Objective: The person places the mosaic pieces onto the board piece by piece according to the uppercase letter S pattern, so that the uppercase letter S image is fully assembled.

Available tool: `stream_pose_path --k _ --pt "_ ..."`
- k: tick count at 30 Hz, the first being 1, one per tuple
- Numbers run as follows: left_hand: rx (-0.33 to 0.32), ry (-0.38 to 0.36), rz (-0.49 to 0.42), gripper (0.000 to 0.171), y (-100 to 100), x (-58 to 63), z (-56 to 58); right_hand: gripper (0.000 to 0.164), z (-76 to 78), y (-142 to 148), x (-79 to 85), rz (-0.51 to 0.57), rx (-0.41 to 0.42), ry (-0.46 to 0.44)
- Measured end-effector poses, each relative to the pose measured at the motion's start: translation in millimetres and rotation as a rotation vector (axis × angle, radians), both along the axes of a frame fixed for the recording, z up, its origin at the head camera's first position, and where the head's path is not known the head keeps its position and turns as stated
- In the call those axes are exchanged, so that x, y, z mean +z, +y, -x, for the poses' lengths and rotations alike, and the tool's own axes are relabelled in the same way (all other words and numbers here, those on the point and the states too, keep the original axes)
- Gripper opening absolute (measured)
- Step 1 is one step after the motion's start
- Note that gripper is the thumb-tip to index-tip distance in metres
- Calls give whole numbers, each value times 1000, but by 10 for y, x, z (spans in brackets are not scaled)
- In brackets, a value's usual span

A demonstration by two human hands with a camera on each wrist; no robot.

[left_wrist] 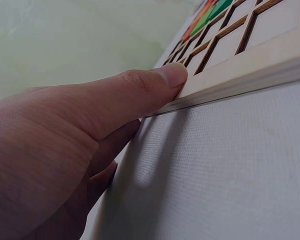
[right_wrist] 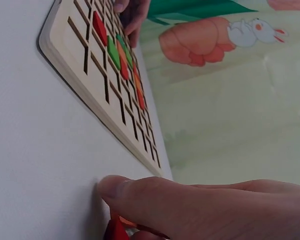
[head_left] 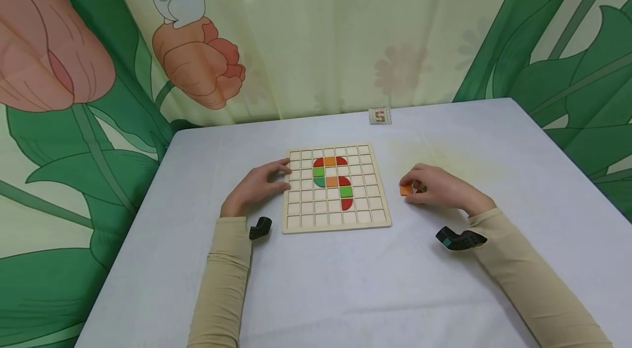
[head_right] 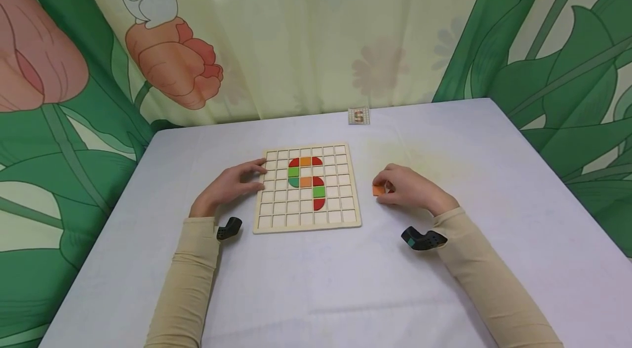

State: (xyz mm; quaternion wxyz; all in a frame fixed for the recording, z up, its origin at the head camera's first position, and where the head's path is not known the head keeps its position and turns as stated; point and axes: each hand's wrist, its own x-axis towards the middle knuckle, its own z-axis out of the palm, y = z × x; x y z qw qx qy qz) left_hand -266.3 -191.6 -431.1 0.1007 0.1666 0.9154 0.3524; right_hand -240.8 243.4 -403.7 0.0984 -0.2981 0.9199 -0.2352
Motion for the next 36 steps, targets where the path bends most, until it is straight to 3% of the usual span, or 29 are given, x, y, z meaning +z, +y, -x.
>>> stream_pose_path --k 6,13,25,36 --pt "4 -1 -2 38 -3 5 -20 17 -4 -47 -25 -6 -3 40" --pt "7 -4 -13 38 -2 -7 -22 29 -3 -39 -54 -9 -14 57" --pt "-1 -8 -12 39 14 13 -37 26 -7 -16 -69 20 22 71" --pt "1 1 -5 38 4 1 -21 23 -8 -76 -104 60 31 175"
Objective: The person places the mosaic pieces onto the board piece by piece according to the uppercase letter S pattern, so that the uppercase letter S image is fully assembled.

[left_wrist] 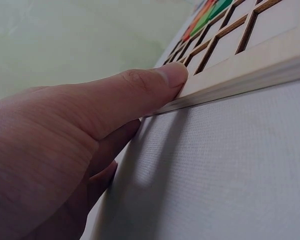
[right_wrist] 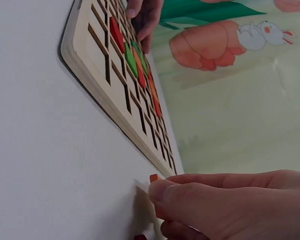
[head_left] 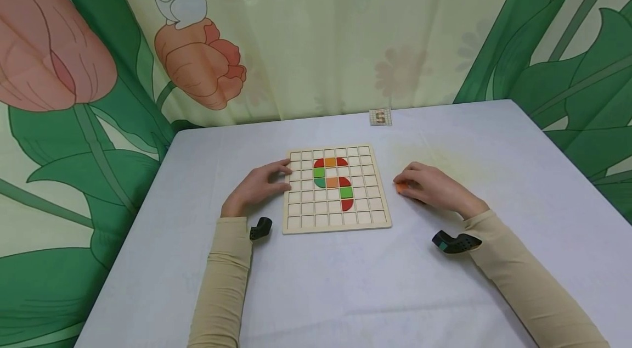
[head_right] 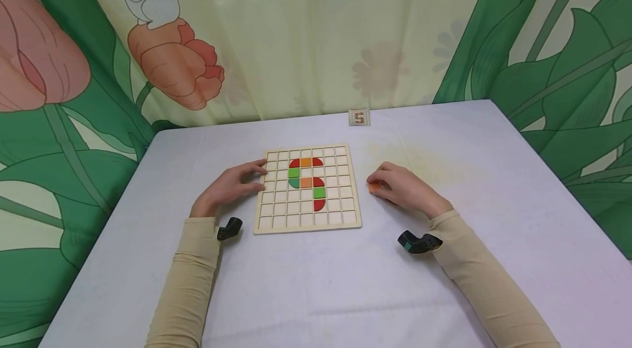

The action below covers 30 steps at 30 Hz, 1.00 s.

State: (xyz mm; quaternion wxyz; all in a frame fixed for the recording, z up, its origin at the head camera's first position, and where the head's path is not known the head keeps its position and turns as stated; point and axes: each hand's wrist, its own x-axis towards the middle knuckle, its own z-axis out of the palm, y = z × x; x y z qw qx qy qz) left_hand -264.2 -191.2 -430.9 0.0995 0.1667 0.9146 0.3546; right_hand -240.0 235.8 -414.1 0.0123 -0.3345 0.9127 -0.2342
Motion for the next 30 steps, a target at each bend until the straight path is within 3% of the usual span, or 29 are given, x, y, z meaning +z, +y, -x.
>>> stream_pose_path --k 12,22,30 --pt "7 -8 -18 36 1 12 -3 27 -110 -435 -2 109 -36 -2" --pt "2 -2 -18 36 -8 7 -1 23 -208 -952 41 69 139 53" --pt "5 -9 -12 36 -5 5 0 13 -233 -1181 -26 28 200 147"
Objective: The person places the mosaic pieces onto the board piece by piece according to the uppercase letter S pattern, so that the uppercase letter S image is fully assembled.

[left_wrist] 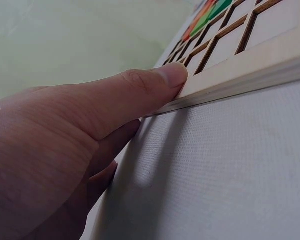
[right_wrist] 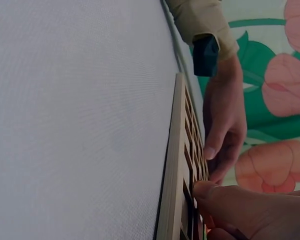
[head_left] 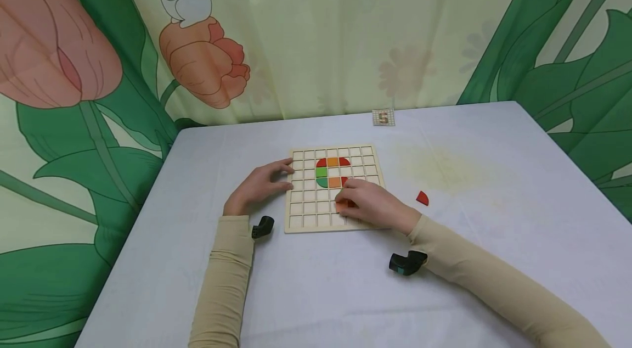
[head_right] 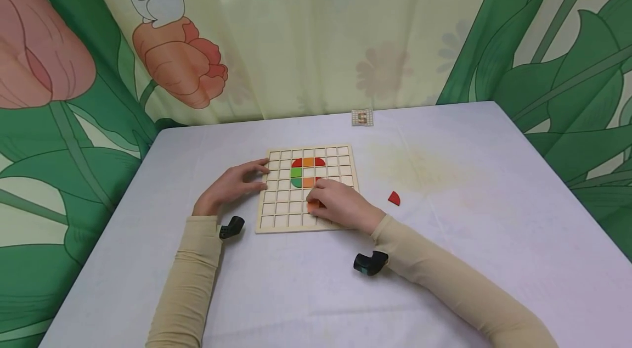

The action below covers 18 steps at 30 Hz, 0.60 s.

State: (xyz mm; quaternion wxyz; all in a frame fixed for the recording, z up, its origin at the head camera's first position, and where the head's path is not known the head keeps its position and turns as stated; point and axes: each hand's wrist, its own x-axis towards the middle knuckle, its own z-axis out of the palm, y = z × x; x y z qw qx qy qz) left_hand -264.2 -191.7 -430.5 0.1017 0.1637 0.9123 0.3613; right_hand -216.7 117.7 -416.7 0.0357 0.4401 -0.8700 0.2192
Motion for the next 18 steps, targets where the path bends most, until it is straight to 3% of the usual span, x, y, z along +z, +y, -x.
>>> stream_pose_path --k 18 --pt "8 -12 -2 36 9 7 -4 15 31 -56 -45 21 -8 0"
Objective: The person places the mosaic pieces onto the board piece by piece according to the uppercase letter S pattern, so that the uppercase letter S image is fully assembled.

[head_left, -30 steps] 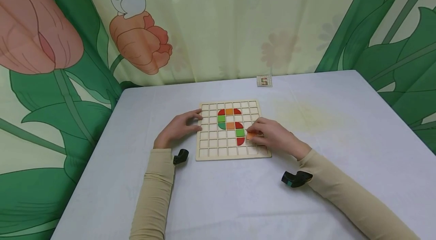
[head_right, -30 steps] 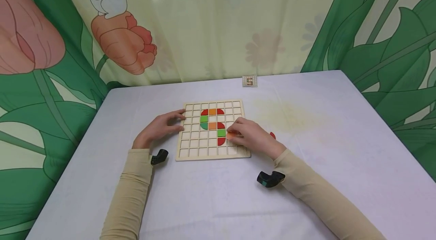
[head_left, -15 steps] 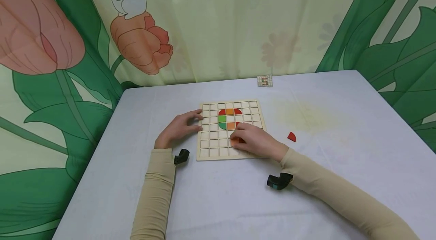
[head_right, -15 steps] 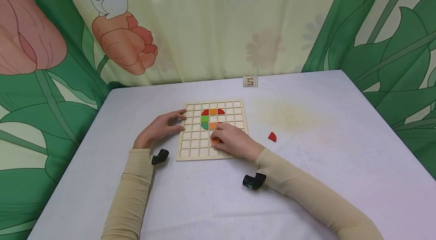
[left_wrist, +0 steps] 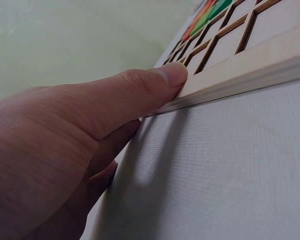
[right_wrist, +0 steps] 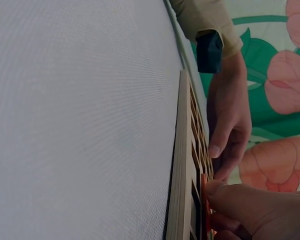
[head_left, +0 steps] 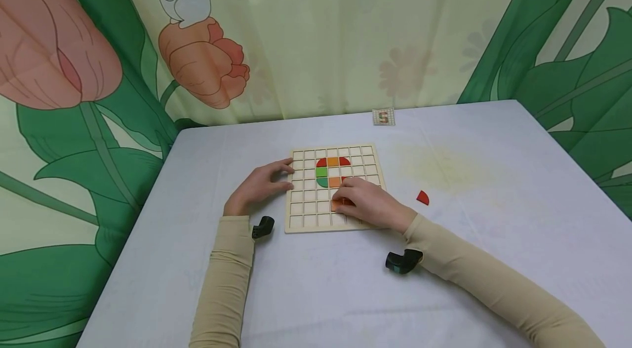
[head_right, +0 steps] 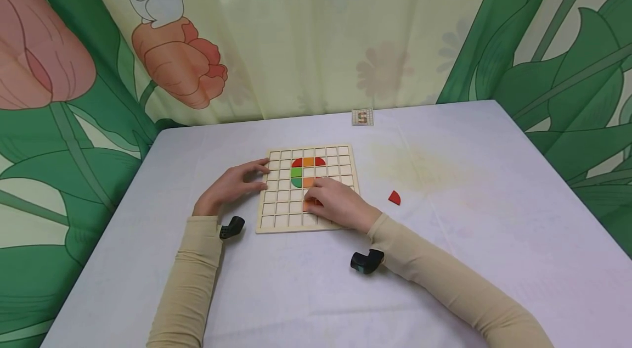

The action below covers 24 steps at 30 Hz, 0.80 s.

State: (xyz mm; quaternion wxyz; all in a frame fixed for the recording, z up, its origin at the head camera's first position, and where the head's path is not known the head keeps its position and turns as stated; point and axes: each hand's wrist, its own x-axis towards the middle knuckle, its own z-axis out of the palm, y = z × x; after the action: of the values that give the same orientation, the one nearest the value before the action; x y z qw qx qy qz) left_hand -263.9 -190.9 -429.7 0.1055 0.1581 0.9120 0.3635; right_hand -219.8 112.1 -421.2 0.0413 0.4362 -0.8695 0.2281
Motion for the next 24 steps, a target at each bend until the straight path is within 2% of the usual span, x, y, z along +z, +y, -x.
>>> stream_pose_path --k 24 --pt "-5 6 2 36 7 15 -7 12 -14 -9 -10 -13 -16 2"
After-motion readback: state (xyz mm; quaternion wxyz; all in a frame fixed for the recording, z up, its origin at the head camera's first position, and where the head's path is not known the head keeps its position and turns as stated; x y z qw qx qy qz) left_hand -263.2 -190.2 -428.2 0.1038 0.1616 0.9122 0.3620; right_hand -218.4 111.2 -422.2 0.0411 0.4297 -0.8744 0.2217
